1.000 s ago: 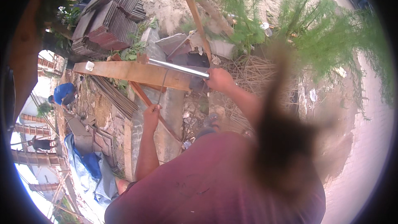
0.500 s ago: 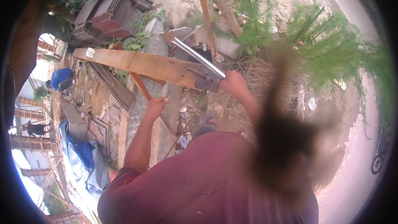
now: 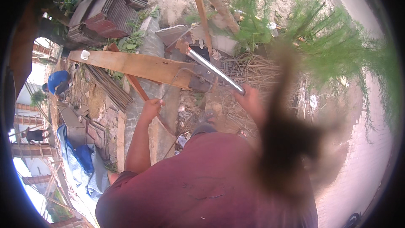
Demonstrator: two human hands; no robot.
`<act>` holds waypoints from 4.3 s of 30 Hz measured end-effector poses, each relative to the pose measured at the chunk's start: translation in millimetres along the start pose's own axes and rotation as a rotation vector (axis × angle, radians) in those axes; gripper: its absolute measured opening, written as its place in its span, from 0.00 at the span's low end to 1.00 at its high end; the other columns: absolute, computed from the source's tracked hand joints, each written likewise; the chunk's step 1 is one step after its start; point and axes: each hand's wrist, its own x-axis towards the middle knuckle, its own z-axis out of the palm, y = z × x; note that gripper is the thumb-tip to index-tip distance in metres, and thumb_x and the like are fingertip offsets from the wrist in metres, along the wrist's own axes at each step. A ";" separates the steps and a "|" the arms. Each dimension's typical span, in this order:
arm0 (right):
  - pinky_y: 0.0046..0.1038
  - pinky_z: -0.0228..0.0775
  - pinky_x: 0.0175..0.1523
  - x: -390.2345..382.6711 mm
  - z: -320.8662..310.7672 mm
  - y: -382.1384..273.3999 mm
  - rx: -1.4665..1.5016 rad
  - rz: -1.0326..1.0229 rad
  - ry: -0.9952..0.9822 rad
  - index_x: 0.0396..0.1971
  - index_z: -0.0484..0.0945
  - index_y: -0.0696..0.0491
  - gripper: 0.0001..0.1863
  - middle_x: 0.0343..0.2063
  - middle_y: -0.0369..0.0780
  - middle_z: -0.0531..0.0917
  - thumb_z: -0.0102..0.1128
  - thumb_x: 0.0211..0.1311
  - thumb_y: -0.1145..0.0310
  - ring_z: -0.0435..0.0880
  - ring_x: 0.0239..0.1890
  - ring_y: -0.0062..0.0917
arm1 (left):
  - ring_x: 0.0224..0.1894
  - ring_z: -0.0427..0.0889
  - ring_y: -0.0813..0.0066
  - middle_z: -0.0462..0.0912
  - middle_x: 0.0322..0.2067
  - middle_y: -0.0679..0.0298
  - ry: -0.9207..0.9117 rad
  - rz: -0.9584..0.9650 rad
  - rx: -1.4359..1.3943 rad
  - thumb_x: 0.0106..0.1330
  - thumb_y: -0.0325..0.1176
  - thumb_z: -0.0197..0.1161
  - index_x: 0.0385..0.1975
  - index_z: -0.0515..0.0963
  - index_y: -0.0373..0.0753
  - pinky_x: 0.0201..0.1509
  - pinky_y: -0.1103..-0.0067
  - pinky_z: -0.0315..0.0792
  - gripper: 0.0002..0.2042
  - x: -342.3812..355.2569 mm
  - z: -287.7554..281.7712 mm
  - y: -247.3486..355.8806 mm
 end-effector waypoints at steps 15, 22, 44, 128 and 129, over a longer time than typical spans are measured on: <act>0.42 0.69 0.30 -119.4 -41.3 46.0 -0.520 0.019 -0.184 0.27 0.70 0.54 0.21 0.20 0.47 0.79 0.57 0.59 0.48 0.79 0.25 0.45 | 0.19 0.67 0.79 0.69 0.15 0.68 -0.028 -0.038 0.029 0.65 0.39 0.57 0.32 0.81 0.33 0.25 0.78 0.62 0.14 -3.5 1.3 11.5; 0.41 0.68 0.29 -144.5 -67.4 68.0 -0.541 0.146 -0.174 0.26 0.70 0.53 0.23 0.19 0.48 0.78 0.55 0.59 0.46 0.78 0.25 0.46 | 0.17 0.65 0.81 0.67 0.13 0.68 -0.030 -0.036 0.015 0.65 0.39 0.58 0.31 0.81 0.33 0.22 0.78 0.60 0.13 2.7 -4.4 6.2; 0.29 0.59 0.25 -108.3 -71.7 69.0 0.040 0.096 -0.232 0.25 0.72 0.58 0.26 0.13 0.37 0.67 0.54 0.62 0.46 0.65 0.18 0.22 | 0.21 0.71 0.76 0.75 0.17 0.63 -0.070 -0.077 0.041 0.63 0.39 0.59 0.31 0.83 0.35 0.29 0.76 0.67 0.13 11.8 -18.9 10.3; 0.40 0.68 0.41 202.0 -98.3 55.3 -0.928 -0.644 -0.281 0.20 0.71 0.51 0.07 0.21 0.41 0.78 0.61 0.47 0.67 0.79 0.31 0.39 | 0.15 0.62 0.83 0.68 0.12 0.70 -0.133 -0.140 -0.139 0.64 0.37 0.59 0.28 0.81 0.32 0.20 0.79 0.56 0.13 16.3 -14.0 6.0; 0.40 0.68 0.41 204.2 -100.3 53.0 -0.976 -0.558 -0.344 0.20 0.72 0.52 0.07 0.21 0.42 0.78 0.61 0.45 0.68 0.79 0.31 0.40 | 0.15 0.62 0.83 0.67 0.12 0.70 -0.132 -0.137 -0.128 0.65 0.37 0.59 0.28 0.81 0.32 0.20 0.79 0.56 0.13 17.0 -13.0 6.0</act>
